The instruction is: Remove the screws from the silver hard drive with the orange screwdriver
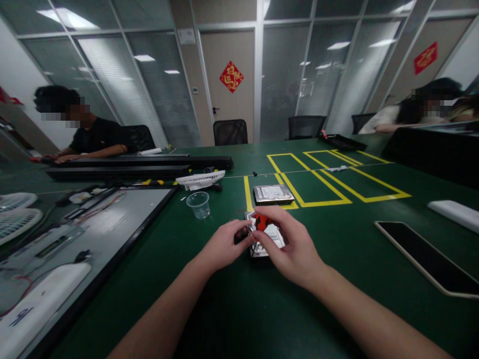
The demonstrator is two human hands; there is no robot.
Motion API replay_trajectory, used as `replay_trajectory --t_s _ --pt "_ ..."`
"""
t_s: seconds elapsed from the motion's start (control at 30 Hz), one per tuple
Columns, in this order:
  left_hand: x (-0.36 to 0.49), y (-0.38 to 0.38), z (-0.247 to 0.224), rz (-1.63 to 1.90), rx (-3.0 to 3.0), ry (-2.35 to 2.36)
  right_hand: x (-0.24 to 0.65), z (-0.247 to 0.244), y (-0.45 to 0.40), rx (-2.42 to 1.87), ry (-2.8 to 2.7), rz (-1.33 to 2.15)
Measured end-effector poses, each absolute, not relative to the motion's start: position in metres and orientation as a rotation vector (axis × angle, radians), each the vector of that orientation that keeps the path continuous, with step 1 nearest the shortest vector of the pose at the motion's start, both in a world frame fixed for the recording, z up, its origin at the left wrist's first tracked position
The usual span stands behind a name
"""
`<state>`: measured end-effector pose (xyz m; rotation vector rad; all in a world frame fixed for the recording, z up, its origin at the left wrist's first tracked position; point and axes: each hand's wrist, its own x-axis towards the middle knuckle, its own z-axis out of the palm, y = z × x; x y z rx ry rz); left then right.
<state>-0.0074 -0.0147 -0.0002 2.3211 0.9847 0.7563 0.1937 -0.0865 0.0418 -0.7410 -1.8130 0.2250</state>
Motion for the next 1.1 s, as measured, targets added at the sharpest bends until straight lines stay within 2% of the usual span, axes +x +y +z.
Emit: replay_trajectory --t_s 0.23,0.5,0.8,1.1 --pt "-0.007 -0.015 0.001 0.742 2.322 1.02 0.192 0.038 -0.092 -0.759 -1.784 0.394" --pt "-0.008 -0.014 -0.001 0.763 2.308 0.968 0.194 0.045 -0.087 -0.718 -1.798 0.19" --pt "-0.007 -0.016 0.002 0.764 2.294 0.982 0.193 0.045 -0.092 -0.726 -1.841 0.288" --pt "-0.007 -0.016 0.002 0.757 2.324 0.985 0.195 0.046 -0.088 -0.763 -1.807 0.191"
